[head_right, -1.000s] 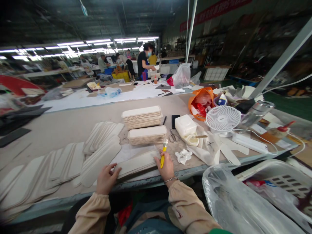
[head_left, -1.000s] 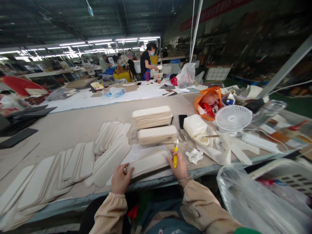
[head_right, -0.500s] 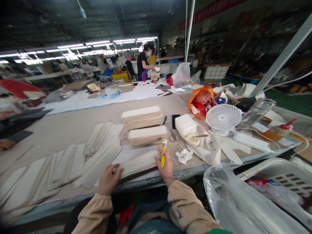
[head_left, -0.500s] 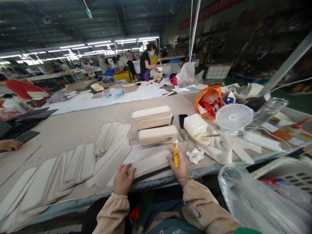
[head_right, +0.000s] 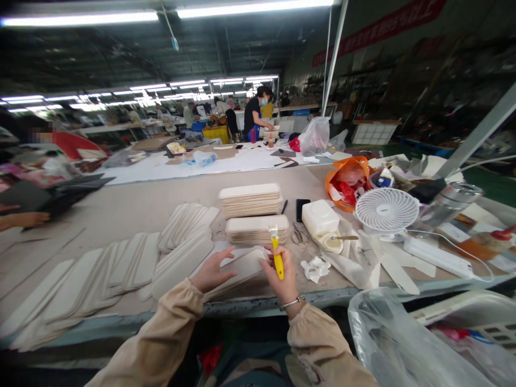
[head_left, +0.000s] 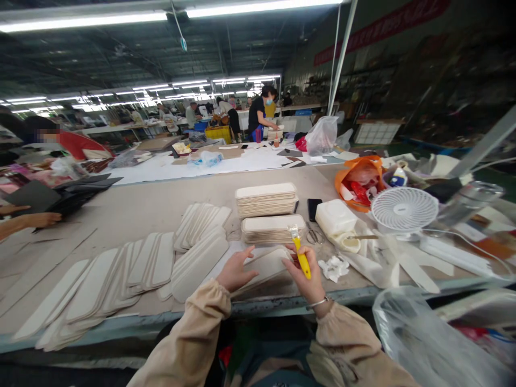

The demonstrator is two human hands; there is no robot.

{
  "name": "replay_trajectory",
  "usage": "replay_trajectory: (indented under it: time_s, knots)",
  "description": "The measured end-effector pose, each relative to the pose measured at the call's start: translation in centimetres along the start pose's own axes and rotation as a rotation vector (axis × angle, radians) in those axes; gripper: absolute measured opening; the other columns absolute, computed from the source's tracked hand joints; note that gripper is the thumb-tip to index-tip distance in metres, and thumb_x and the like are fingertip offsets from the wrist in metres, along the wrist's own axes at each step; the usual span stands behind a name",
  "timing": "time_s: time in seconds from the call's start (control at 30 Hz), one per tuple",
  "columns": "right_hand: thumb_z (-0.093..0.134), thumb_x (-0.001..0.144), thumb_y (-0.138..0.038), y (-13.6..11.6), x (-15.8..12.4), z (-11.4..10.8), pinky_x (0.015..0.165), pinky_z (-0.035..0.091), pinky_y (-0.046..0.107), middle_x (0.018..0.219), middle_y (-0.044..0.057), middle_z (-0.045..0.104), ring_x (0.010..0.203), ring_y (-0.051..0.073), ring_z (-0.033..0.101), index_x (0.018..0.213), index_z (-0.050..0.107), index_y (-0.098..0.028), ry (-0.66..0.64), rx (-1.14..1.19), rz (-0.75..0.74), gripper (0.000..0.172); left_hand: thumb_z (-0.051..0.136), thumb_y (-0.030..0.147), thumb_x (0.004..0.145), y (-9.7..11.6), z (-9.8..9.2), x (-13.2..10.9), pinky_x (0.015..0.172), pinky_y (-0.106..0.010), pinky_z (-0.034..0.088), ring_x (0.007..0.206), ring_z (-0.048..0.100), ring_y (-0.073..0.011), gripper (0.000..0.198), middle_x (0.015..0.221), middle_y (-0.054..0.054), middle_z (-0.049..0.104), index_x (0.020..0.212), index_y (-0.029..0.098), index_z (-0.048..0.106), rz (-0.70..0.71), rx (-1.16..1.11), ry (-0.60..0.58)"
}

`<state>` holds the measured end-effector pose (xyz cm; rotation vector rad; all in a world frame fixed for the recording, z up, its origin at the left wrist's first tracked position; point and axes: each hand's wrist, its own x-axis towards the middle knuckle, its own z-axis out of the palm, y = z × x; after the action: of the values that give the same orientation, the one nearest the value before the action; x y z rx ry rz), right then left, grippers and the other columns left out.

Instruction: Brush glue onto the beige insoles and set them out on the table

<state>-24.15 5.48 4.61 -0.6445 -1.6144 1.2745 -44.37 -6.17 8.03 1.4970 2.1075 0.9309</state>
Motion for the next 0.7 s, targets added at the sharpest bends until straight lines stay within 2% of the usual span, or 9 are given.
replay_trajectory:
  time_s: [0.07,0.17,0.27,0.4,0.5,0.6,0.7]
  knots:
    - [0.071,0.081,-0.04,-1.7,0.5,0.1,0.071,0.056,0.033,0.121,0.01,0.064,0.085,0.019,0.065,0.098,0.038,-0.026,-0.032,0.019,-0.002,0.039,0.075,0.028,0.062,0.9,-0.2,0.7,0.094,-0.039,0.048,0.099,0.064,-0.0281,0.055,0.106,-0.008,0.073,0.116,0.018,0.068,0.014,-0.13,-0.07]
    - [0.073,0.08,-0.039,-4.0,1.4,0.0,0.071,0.056,0.033,0.12,0.008,0.065,0.085,0.019,0.065,0.097,0.039,-0.027,-0.081,0.026,-0.029,0.04,0.068,0.031,0.069,1.8,-0.6,0.5,0.072,-0.03,0.049,0.079,0.062,-0.0217,0.033,0.085,-0.003,0.071,0.098,0.016,0.073,0.017,-0.285,-0.141]
    - [0.073,0.08,-0.038,-5.6,2.5,0.1,0.068,0.055,0.031,0.115,0.005,0.067,0.08,0.017,0.065,0.095,0.039,-0.028,-0.114,0.076,-0.064,0.04,0.064,0.036,0.072,2.5,-1.1,-0.7,0.06,-0.026,0.043,0.069,0.056,-0.0181,0.027,0.072,-0.001,0.065,0.085,0.014,0.072,-0.009,-0.337,-0.113]
    - [0.074,0.078,-0.041,-7.3,3.8,1.0,0.07,0.055,0.031,0.106,0.003,0.07,0.081,0.018,0.066,0.093,0.04,-0.027,-0.143,0.122,-0.078,0.04,0.069,0.037,0.07,4.2,-1.5,-3.0,0.059,-0.025,0.04,0.066,0.054,-0.0161,0.026,0.069,-0.001,0.064,0.082,0.013,0.071,-0.075,-0.485,-0.027]
    - [0.077,0.075,-0.043,-8.5,4.4,1.8,0.07,0.055,0.031,0.096,0.001,0.07,0.079,0.019,0.067,0.091,0.041,-0.027,-0.179,0.153,-0.051,0.042,0.077,0.038,0.064,5.3,-1.5,-4.9,0.059,-0.024,0.04,0.065,0.055,-0.0152,0.033,0.07,-0.001,0.066,0.084,0.013,0.071,-0.143,-0.7,0.007]
    - [0.08,0.071,-0.043,-9.5,4.9,2.5,0.072,0.055,0.033,0.087,0.0,0.07,0.079,0.019,0.067,0.088,0.041,-0.026,-0.239,0.188,-0.024,0.045,0.08,0.046,0.062,5.7,-1.0,-7.3,0.065,-0.029,0.048,0.071,0.062,-0.0195,0.044,0.079,-0.006,0.071,0.091,0.014,0.072,-0.24,-1.025,-0.043]
    - [0.082,0.066,-0.044,-9.9,5.4,2.8,0.074,0.055,0.035,0.086,0.0,0.071,0.08,0.02,0.067,0.086,0.041,-0.025,-0.264,0.206,0.015,0.05,0.073,0.06,0.066,5.3,-0.1,-10.2,0.074,-0.04,0.053,0.081,0.068,-0.0275,0.05,0.082,-0.011,0.073,0.087,0.015,0.073,-0.388,-1.271,-0.139]
